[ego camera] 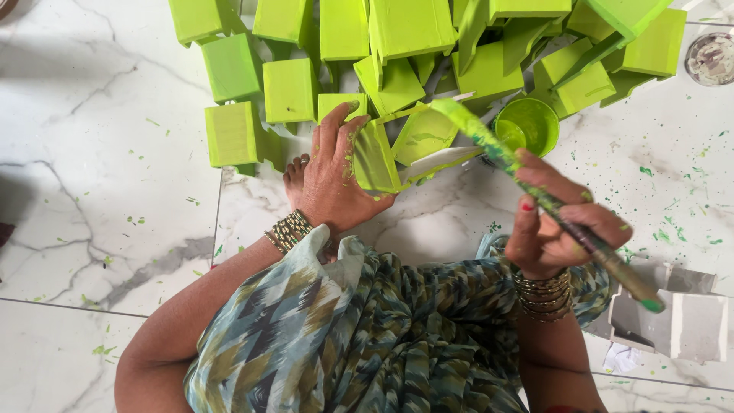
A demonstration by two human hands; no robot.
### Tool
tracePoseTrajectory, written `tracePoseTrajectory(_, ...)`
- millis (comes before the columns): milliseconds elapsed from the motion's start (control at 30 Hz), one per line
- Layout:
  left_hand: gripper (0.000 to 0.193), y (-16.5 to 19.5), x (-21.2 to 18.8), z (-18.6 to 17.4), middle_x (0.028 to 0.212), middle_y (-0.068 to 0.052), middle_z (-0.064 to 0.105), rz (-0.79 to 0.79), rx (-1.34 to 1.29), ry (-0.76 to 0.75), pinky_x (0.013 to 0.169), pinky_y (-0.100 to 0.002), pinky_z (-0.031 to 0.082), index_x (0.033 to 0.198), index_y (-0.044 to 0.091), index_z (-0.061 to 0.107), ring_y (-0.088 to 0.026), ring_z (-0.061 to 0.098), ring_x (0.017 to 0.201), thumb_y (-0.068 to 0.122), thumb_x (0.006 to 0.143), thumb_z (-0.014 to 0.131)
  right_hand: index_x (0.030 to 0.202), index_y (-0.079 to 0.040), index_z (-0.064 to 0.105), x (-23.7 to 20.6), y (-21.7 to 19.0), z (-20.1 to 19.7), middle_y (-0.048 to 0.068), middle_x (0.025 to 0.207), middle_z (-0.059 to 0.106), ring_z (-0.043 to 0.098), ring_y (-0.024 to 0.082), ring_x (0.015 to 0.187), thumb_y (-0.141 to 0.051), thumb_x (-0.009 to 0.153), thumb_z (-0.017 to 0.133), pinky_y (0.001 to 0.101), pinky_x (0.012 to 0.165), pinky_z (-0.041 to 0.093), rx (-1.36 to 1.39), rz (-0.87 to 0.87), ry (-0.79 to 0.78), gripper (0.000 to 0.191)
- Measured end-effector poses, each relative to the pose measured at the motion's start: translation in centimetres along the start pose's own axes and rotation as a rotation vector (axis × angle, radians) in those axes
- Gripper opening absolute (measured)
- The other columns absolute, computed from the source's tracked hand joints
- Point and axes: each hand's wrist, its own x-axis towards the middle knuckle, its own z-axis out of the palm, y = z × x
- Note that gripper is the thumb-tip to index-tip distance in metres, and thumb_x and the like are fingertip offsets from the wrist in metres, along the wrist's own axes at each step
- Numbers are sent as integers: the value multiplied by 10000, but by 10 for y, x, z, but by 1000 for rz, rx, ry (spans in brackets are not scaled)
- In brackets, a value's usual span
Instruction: The person sits on the floor painting small foam or cardboard shapes green with a long-handled brush, dipping the brush into a green paint cup. They hold each shape steady with one hand, brush its surfaces, turn pieces over to coat other sides, and place finished pieces onto a growing pile of green-painted shapes.
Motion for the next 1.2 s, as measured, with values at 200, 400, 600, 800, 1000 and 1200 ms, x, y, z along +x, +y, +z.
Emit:
tracePoseTrajectory(200, 967, -2, -2, 2, 1499, -166, 384, -2, -12, 15, 983, -537, 499, 1425, 84, 441, -405, 462, 1358, 327, 616, 911, 1214, -142, 267, 8, -6, -14, 267, 1155, 653, 710, 282, 1007, -72, 1080, 605, 483, 1044, 673, -23, 95, 127, 370)
tracePoseTrajectory(400, 970, 2, 1, -2, 1497, -166, 397, 52, 15, 12, 1004, -547, 509, 1437, 86, 447, -410, 458, 1347, 317, 615, 908, 1186, -131, 261, 2, -15, 8, 266, 1081, 654, 712, 309, 979, -41, 1019, 597, 526, 1012, 651, 64, 79, 62, 386)
tracePoseTrajectory(600, 929, 6, 0, -9, 1483, -135, 430, -30, 85, -38, 894, -554, 524, 1396, 106, 486, -382, 504, 1329, 321, 600, 915, 1187, -113, 247, -1, 3, 1, 291, 1027, 673, 733, 366, 963, -3, 991, 581, 532, 953, 660, -3, -60, 2, 402)
tracePoseTrajectory(800, 950, 1, -1, -10, 1496, -168, 412, 42, 6, 47, 961, -504, 552, 1399, 70, 473, -417, 486, 1335, 291, 596, 929, 1266, -126, 299, 5, 0, -30, 242, 1106, 680, 739, 285, 1011, -126, 1098, 703, 461, 943, 670, -23, 208, 229, 438)
tracePoseTrajectory(1000, 986, 1, 1, -8, 1491, -176, 409, 60, -4, 39, 974, -503, 551, 1402, 64, 466, -427, 486, 1331, 289, 567, 940, 1253, -122, 281, 12, -1, -23, 257, 1069, 694, 741, 287, 934, -123, 1059, 702, 408, 842, 695, 92, 332, 306, 464)
tracePoseTrajectory(1200, 986, 2, -1, -7, 1505, -165, 408, 41, -13, 15, 945, -506, 552, 1403, 77, 469, -408, 486, 1343, 299, 568, 943, 1272, -112, 284, 3, 6, -18, 253, 1067, 682, 692, 276, 957, -90, 1123, 682, 419, 957, 646, 75, 301, 249, 425)
